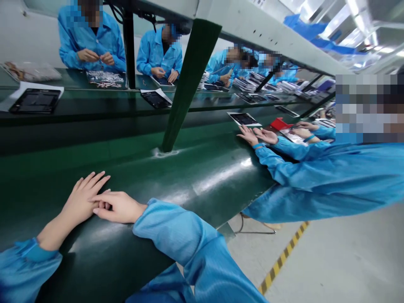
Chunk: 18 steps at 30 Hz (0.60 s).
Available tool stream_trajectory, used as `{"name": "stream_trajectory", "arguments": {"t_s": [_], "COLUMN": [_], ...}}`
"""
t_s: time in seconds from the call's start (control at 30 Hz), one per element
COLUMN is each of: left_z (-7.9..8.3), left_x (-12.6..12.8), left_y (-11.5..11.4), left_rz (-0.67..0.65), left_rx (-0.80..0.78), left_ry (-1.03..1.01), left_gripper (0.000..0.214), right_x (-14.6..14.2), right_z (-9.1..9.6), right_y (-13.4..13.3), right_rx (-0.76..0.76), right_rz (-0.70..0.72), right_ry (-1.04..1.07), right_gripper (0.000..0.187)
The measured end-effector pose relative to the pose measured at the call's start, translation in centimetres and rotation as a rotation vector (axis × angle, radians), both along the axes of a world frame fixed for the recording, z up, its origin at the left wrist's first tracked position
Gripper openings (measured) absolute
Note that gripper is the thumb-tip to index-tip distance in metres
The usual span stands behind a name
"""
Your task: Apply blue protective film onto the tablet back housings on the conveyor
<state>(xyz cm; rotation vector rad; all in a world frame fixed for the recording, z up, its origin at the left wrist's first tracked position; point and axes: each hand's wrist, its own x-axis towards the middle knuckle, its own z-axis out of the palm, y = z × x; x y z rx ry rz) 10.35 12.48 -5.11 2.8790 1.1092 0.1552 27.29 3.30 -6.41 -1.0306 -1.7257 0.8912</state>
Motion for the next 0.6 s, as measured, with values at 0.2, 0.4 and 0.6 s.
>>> {"name": "stream_trajectory", "arguments": {"t_s": [0.2, 0.4, 0.6], "left_z": [0.21, 0.25, 0.73], "left_x": [0.05, 0.21, 0.37], "left_y": [-0.27, -0.36, -0.54], "left_rz": [-0.005, 0.014, 0.012], "left_rx": [-0.018, -0.036, -0.144], "left_ry": [-0.004, -0.004, -0.116], "left_gripper": [0.059, 0.059, 0.056], "right_x": [-0.01, 0.02, -0.08], "right_z": [-0.02, 0.12, 0.28], "right_y": [-0.16, -0.2, -0.26], "right_rx": [-0.005, 0.025, 0.033], "right_rz": [-0.016, -0.015, -0.034], "right_ry": [-0.012, -0.034, -0.061], "right_gripper": [0.039, 0.037, 0.036]}}
